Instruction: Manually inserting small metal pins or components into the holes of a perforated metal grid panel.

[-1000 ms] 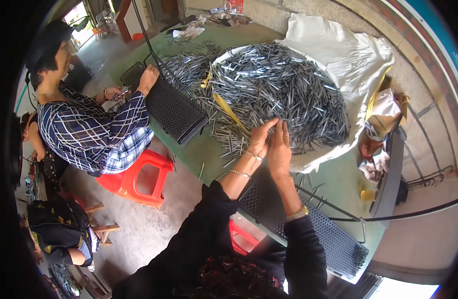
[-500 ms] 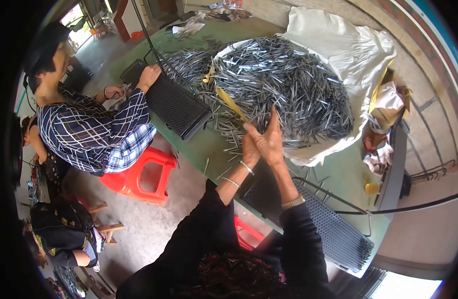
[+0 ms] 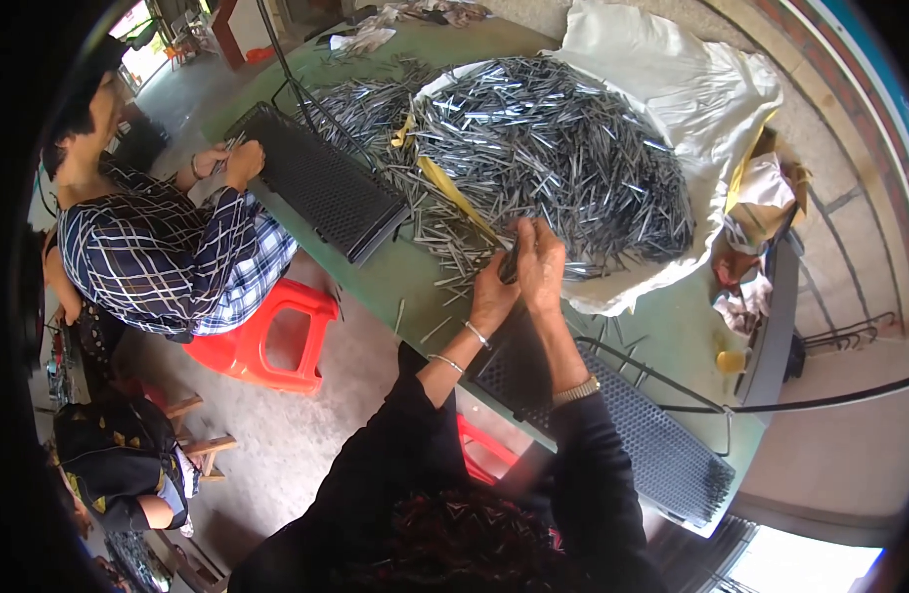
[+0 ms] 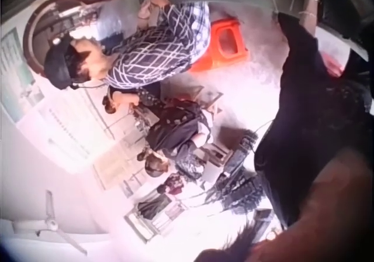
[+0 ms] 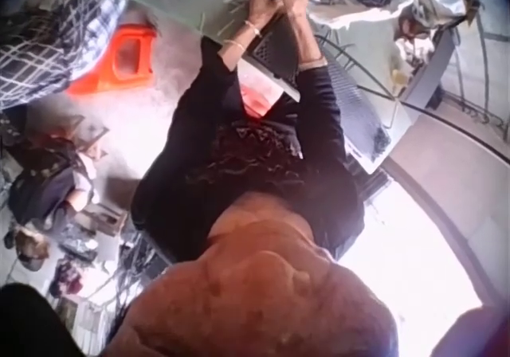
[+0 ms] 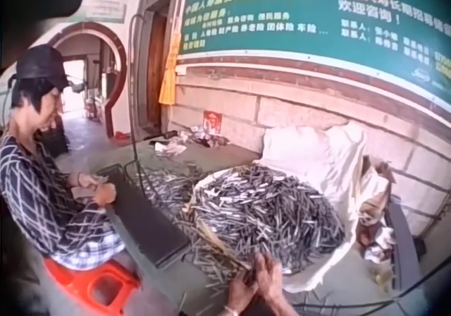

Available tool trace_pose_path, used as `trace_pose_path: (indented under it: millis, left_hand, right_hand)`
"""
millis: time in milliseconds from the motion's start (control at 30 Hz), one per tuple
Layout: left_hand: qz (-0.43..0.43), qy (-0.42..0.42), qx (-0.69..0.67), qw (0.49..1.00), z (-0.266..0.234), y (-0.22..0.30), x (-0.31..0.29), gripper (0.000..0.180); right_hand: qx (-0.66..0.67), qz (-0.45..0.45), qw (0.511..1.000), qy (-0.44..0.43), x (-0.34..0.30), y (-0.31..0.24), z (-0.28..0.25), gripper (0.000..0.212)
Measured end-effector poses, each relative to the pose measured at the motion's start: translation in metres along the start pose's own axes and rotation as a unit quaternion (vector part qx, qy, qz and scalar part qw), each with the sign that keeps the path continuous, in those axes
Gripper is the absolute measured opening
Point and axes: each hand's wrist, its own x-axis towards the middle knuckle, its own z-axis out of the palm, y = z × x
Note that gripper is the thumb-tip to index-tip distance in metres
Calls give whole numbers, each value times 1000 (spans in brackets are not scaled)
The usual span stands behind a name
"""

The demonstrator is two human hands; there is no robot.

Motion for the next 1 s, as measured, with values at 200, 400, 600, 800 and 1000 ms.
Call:
trace_pose_path:
  millis: [200, 400, 600, 800, 1000]
  left_hand:
    - [-223, -68, -199, 952, -17, -9, 24, 22]
    - [-311, -53, -528, 788, -10, 10, 47, 19]
    - [-299, -73, -581, 753, 0, 3, 41, 20]
    - [-311, -109, -546, 770, -13, 17, 41, 22]
    - [-250, -133, -486, 827, -64, 43, 88, 13]
  right_hand:
    - [135, -17, 989, 56, 31, -25, -20, 31]
    - [94, 103, 989, -43, 22, 12, -13, 27]
    - [-80, 18, 997, -5, 21, 24, 0, 28]
    - [-133, 15, 988, -76, 18, 30, -10, 35]
    - [-344, -132, 922, -121, -27, -7, -17, 13]
